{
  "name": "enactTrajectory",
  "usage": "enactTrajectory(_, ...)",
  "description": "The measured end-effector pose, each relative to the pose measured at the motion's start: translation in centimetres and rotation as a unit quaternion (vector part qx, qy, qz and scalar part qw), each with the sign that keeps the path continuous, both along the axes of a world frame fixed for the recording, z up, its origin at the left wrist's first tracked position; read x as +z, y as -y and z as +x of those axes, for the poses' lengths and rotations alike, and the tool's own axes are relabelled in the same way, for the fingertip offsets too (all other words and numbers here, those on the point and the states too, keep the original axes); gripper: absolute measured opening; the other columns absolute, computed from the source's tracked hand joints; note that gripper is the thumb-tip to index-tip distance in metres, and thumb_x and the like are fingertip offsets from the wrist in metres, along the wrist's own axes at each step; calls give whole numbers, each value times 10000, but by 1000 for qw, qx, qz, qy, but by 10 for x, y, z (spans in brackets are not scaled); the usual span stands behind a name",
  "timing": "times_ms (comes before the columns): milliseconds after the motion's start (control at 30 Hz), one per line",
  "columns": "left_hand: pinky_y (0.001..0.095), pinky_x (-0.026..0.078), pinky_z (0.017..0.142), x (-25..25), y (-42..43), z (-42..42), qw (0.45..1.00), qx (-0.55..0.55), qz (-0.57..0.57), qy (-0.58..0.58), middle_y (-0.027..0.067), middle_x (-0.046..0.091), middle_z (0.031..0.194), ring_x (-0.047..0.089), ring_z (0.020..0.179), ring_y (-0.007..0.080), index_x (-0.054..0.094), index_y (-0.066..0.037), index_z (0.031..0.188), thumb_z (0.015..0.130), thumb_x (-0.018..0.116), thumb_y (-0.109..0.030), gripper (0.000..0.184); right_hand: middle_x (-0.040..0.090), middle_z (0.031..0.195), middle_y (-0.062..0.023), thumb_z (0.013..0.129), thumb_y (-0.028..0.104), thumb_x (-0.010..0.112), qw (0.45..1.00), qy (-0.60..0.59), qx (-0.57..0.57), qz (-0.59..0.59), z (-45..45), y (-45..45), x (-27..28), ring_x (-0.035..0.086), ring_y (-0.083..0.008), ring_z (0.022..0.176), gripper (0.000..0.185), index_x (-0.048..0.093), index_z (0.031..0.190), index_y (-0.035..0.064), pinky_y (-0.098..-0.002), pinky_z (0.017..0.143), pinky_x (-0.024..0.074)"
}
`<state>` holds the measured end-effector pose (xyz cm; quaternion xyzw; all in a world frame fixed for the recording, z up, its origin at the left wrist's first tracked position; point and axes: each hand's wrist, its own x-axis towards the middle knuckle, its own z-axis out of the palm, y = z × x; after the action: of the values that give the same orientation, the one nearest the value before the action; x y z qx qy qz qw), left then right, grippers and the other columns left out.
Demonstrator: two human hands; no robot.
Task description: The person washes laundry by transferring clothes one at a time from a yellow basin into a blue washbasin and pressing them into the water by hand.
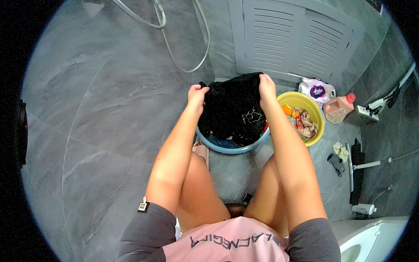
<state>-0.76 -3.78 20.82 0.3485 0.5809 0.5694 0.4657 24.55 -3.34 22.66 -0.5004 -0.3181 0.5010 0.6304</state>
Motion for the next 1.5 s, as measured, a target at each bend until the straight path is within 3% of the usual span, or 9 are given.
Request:
enactTrajectory(233, 408, 473, 887, 18, 18, -3, 912, -43, -3, -408, 212, 595, 1101, 599, 1038, 322, 540, -63, 1209, 712, 676, -82, 516, 619, 975, -35, 915, 253, 511, 996, 71, 60, 8, -9, 11, 18, 533, -155, 896, 323, 610, 1112, 18, -289, 825, 420)
enactTrajectory(367, 433, 491, 870, 8, 14, -5, 825, -56, -52, -560, 152, 634, 1077, 599, 1026, 349, 713, -121, 946, 809, 578, -231, 221, 629, 996, -65, 868, 300, 582, 987, 100, 125, 11, -13, 15, 19, 555, -184, 916, 394, 592, 1131, 7, -301, 849, 427)
enactTrajectory(433, 448, 499, 833, 2, 14, -8, 789, 53, 88, -605, 157, 650, 1026, 621, 960, 346, 696, -100, 934, 817, 562, -209, 209, 644, 1009, -134, 798, 355, 659, 923, 343, 172, 37, -16, 17, 19, 592, -253, 958, 517, 569, 1167, 5, -333, 893, 436)
enactTrajectory(500, 447, 497, 783, 2, 3, -15, 851, 16, 26, -525, 168, 659, 951, 619, 894, 363, 686, -82, 891, 826, 535, -174, 189, 576, 1140, -185, 722, 418, 738, 783, 611, 112, 28, -18, 24, 16, 534, -360, 1115, 642, 533, 1202, 44, -431, 948, 443)
enactTrajectory(600, 391, 463, 693, -7, -5, -27, 964, -4, 50, -262, 159, 640, 754, 611, 748, 282, 652, -12, 820, 810, 499, -138, 199, 547, 1169, -171, 725, 397, 743, 757, 646, 101, -21, -16, 23, 17, 508, -365, 1145, 597, 529, 1160, 48, -467, 942, 445)
enactTrajectory(700, 379, 457, 682, -5, -8, -29, 977, -59, 17, -206, 154, 638, 759, 592, 733, 236, 638, 10, 828, 782, 529, -162, 209, 556, 1146, -173, 756, 325, 711, 745, 664, 63, -29, -8, 21, 11, 517, -367, 1127, 495, 532, 1121, 43, -479, 926, 449)
enactTrajectory(933, 397, 483, 818, 24, 17, -7, 870, -191, -22, -454, 232, 656, 947, 637, 915, 341, 611, 44, 998, 711, 663, -264, 424, 570, 1140, -165, 790, 172, 608, 766, 640, 32, -40, -3, 17, 8, 534, -360, 1102, 337, 545, 1108, 80, -491, 893, 456)
enactTrajectory(1267, 426, 463, 896, 18, 16, -7, 867, -192, -59, -457, 268, 628, 1057, 595, 1029, 394, 615, 46, 1044, 724, 615, -207, 408, 613, 1042, -174, 818, 86, 530, 757, 651, 49, 28, 2, 25, 7, 588, -365, 988, 194, 579, 1005, 91, -446, 838, 478)
enactTrajectory(1500, 441, 473, 841, 12, 20, -10, 859, -188, -52, -473, 245, 644, 965, 611, 952, 393, 610, 10, 901, 722, 598, -144, 237, 643, 910, -224, 837, 153, 526, 751, 657, 62, 7, 12, 19, -1, 606, -409, 894, 158, 594, 923, 38, -479, 775, 484)
